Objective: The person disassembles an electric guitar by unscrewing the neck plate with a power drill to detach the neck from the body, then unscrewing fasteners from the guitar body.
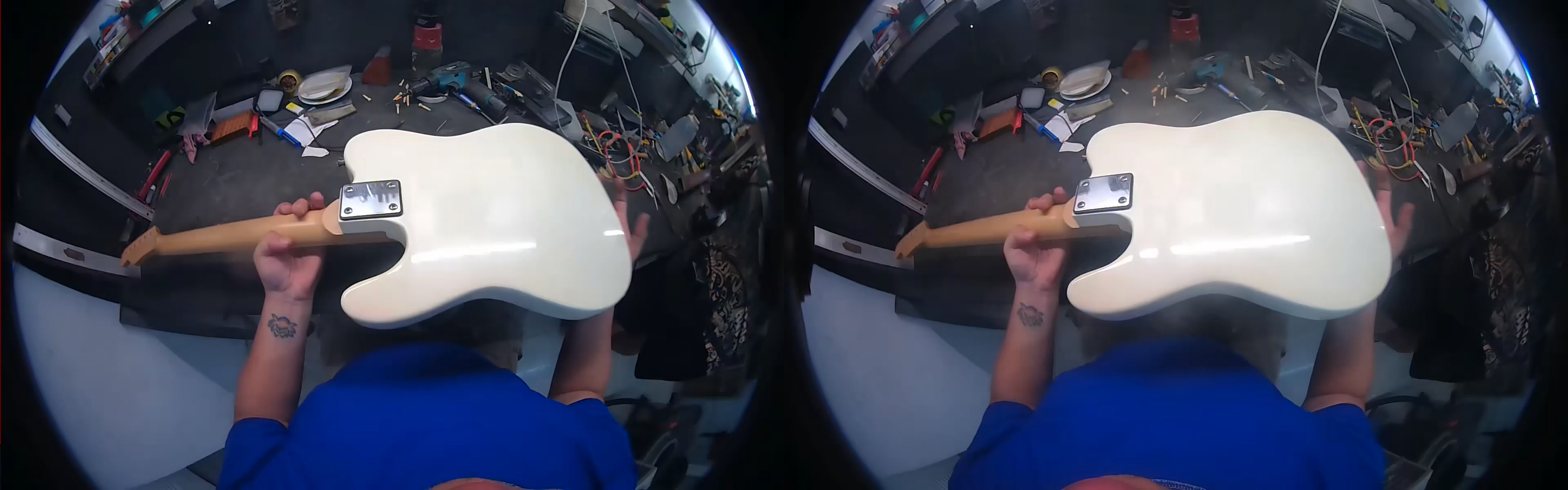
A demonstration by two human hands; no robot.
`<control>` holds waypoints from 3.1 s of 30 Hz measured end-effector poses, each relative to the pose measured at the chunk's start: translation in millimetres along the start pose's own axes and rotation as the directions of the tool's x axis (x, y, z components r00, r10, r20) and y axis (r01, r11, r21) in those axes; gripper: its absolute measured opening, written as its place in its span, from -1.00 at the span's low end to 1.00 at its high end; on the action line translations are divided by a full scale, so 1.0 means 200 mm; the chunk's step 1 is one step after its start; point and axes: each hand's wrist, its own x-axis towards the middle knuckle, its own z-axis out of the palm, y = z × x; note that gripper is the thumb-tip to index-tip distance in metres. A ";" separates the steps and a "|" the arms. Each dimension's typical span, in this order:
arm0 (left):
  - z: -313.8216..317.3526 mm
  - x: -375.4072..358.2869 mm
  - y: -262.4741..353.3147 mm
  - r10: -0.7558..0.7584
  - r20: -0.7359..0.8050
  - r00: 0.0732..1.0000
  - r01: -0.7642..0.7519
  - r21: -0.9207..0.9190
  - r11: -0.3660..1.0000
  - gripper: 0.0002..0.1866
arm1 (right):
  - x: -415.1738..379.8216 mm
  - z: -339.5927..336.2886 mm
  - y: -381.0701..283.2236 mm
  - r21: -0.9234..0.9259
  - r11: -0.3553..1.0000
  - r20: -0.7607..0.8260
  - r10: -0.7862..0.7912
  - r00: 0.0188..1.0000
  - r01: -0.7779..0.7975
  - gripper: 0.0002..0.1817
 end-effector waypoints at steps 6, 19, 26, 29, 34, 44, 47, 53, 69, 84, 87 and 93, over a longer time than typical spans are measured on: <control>-0.12 0.00 0.00 -0.102 0.090 0.991 0.101 0.007 0.995 -0.51 | -0.01 0.03 0.06 -0.391 0.899 -0.049 0.192 0.980 -0.196 0.00; 0.01 -0.11 -0.09 -0.248 -0.320 0.914 0.274 0.040 0.961 -0.50 | 0.06 -0.29 -0.05 -0.417 0.892 -0.019 0.184 0.983 -0.176 -0.24; 0.04 -0.19 -0.04 -0.428 -0.397 0.812 0.481 0.038 0.876 -0.52 | 0.08 -0.37 -0.06 -0.395 0.910 -0.021 0.127 0.992 -0.125 -0.39; 0.06 -0.20 0.01 -0.504 -0.385 0.773 0.557 0.031 0.830 -0.55 | 0.06 -0.39 -0.08 -0.355 0.922 -0.054 0.146 0.988 -0.155 -0.48; 0.11 -0.18 0.03 -0.480 -0.443 0.757 0.613 0.228 0.756 -0.71 | 0.06 -0.39 -0.07 -0.395 0.907 -0.104 0.116 0.988 -0.148 -0.59; 0.39 0.34 0.18 -0.286 0.008 0.958 -0.148 0.869 -0.472 -0.74 | 0.08 -0.46 -0.12 -0.421 0.889 -0.106 0.152 0.983 -0.183 -0.71; 0.19 0.69 0.03 -0.411 0.354 0.840 -0.542 0.548 -0.637 -0.72 | 0.07 -0.45 -0.13 -0.432 0.888 -0.087 0.133 0.987 -0.157 -0.73; 0.08 1.01 -0.07 -0.569 0.274 0.775 -0.615 0.121 -0.779 -0.70 | 0.08 -0.56 -0.13 -0.478 0.874 -0.068 0.062 0.996 -0.087 -0.74; 0.46 0.66 -0.14 -0.373 0.266 0.889 -0.438 0.734 -0.519 -0.67 | 0.40 0.00 -0.13 -0.914 -0.340 0.319 -0.265 0.910 0.221 -0.94; 0.14 0.72 -0.21 -0.250 0.422 0.871 -0.486 0.677 -0.553 -0.77 | 1.75 0.02 1.02 -0.655 -0.751 -0.260 0.119 0.958 -0.084 0.00; 0.13 0.72 -0.19 -0.233 0.425 0.875 -0.478 0.675 -0.562 -0.78 | 1.68 0.13 0.96 -0.678 -0.729 -0.183 0.045 0.982 -0.093 0.00; 0.22 0.76 -0.19 0.084 0.490 0.867 -0.439 0.834 -0.333 -0.67 | 1.45 0.42 0.63 -0.849 -0.509 0.220 -0.094 0.971 0.143 -0.22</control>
